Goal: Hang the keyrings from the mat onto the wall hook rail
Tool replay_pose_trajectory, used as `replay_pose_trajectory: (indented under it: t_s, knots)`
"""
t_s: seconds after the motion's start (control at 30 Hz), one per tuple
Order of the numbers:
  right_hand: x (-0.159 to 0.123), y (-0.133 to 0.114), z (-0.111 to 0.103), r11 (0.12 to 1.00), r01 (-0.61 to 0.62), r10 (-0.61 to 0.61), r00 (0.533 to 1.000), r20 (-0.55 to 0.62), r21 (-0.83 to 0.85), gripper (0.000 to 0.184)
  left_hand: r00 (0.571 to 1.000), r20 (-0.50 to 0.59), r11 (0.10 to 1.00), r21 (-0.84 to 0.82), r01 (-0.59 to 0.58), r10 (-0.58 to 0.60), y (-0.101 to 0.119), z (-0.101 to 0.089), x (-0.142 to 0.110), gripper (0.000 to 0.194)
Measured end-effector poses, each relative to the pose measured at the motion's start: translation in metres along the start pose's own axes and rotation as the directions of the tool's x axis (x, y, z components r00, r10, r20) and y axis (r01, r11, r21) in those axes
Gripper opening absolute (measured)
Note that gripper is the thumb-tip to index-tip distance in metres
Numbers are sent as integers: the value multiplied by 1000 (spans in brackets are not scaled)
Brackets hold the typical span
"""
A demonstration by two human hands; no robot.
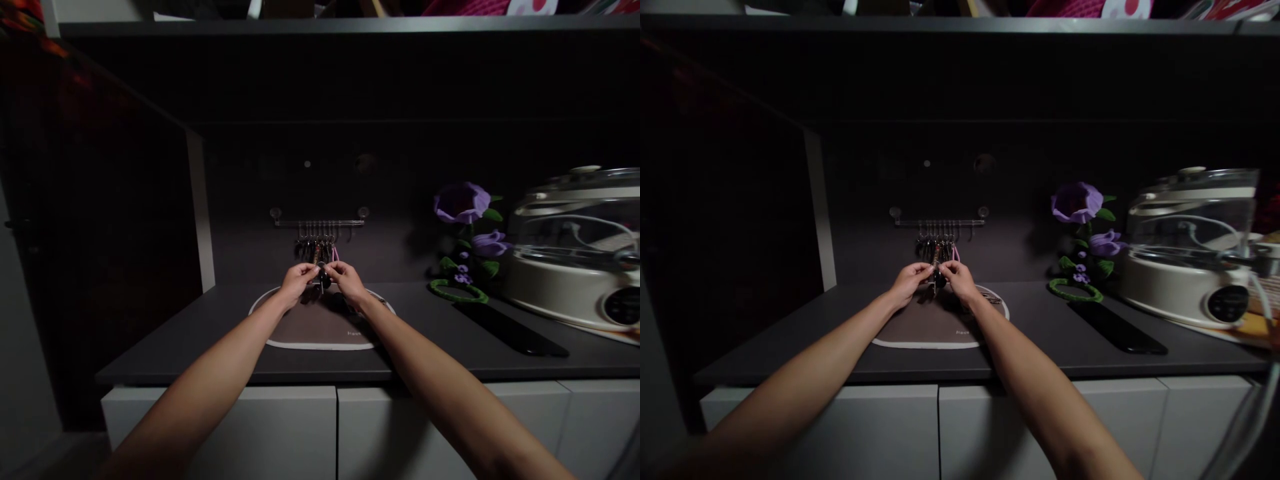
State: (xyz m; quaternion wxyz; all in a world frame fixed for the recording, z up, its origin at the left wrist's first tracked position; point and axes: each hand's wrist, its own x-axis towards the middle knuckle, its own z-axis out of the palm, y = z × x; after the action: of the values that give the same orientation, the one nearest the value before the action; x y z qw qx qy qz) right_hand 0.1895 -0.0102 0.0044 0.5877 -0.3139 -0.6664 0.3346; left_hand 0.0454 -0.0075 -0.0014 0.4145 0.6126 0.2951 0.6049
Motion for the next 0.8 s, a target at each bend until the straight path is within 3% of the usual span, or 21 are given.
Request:
replay_pose_trajectory:
  t_s: [0.2, 0.33, 0.57, 0.8]
  knots:
    - [5, 5, -3, 999, 31, -29, 998, -58, 29, 32, 1000, -11, 1000, -4, -6, 6, -3, 3, -1, 42]
    - [15, 10, -8, 998, 36, -26, 986, -163, 59, 33, 999, -30, 997, 64, -35, 37, -6, 2, 0, 37]
    - [52, 4, -23, 995, 7, 27, 945, -326, 104, 38, 994, -27, 955, 281, -96, 108, -9, 2, 0, 24]
    - [84, 2, -26, 996, -29, 61, 916, -397, 85, 37, 992, -44, 926, 364, -96, 120, -8, 2, -1, 24]
